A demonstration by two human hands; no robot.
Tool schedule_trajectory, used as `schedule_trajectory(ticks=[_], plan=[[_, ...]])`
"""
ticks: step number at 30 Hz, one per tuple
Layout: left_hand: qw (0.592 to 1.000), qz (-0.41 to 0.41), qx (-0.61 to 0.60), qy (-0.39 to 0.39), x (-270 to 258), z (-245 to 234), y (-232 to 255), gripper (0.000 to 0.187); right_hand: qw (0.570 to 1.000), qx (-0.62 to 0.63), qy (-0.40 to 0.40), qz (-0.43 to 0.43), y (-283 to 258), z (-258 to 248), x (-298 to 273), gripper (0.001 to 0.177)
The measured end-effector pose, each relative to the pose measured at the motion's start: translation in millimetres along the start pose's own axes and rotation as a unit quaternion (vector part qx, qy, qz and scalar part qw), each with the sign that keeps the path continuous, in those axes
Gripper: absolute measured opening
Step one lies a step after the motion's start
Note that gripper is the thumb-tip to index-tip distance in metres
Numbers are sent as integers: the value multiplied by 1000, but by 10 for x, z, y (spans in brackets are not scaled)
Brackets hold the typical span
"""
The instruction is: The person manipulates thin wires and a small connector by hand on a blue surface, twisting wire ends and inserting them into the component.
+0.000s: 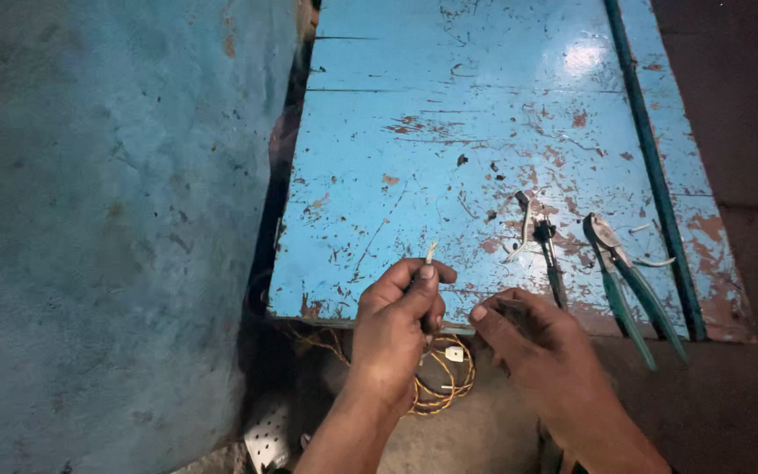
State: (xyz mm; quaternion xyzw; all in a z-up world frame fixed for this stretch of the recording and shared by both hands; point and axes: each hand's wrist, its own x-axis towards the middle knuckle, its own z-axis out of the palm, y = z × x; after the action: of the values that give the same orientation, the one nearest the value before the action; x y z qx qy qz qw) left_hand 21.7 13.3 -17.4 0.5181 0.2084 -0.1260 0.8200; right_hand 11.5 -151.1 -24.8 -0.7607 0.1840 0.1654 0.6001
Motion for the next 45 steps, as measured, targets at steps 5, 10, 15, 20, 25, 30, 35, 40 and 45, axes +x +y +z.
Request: schedule_trajectory(ticks=[5, 10, 15, 20, 25, 30, 35, 40, 45], plan=[[1000, 13, -9, -16, 22, 30, -34, 23, 1000, 14, -15, -3, -8, -57, 12, 23], [1000, 0, -3, -8, 43, 103, -54, 22, 1000, 20, -9, -8, -10, -123, 18, 20], [1000, -15, 3, -16, 81, 181, -101, 22, 1000, 13, 8, 10, 32, -166, 44, 17], [999, -18, -8, -43, 115, 271, -164, 22, 997, 69, 1, -21, 120, -251, 65, 17], [997, -25, -15, -70, 109, 303, -184, 23, 990, 135, -11, -38, 79, -276, 63, 17], [995, 4, -29, -96, 98, 238, -221, 22, 998, 51, 48, -6, -39, -249, 20, 22], [990, 14, -67, -122, 105, 158, -203, 22, 990, 124, -5, -63, -29, -241, 41, 16], [993, 20, -57, -100, 85, 76, -142, 23, 996, 84, 12, -31, 15, -180, 78, 18], [996, 33, -54, -66, 81, 32, -63, 24, 987, 149, 30, 52, -70, -127, 69, 22]])
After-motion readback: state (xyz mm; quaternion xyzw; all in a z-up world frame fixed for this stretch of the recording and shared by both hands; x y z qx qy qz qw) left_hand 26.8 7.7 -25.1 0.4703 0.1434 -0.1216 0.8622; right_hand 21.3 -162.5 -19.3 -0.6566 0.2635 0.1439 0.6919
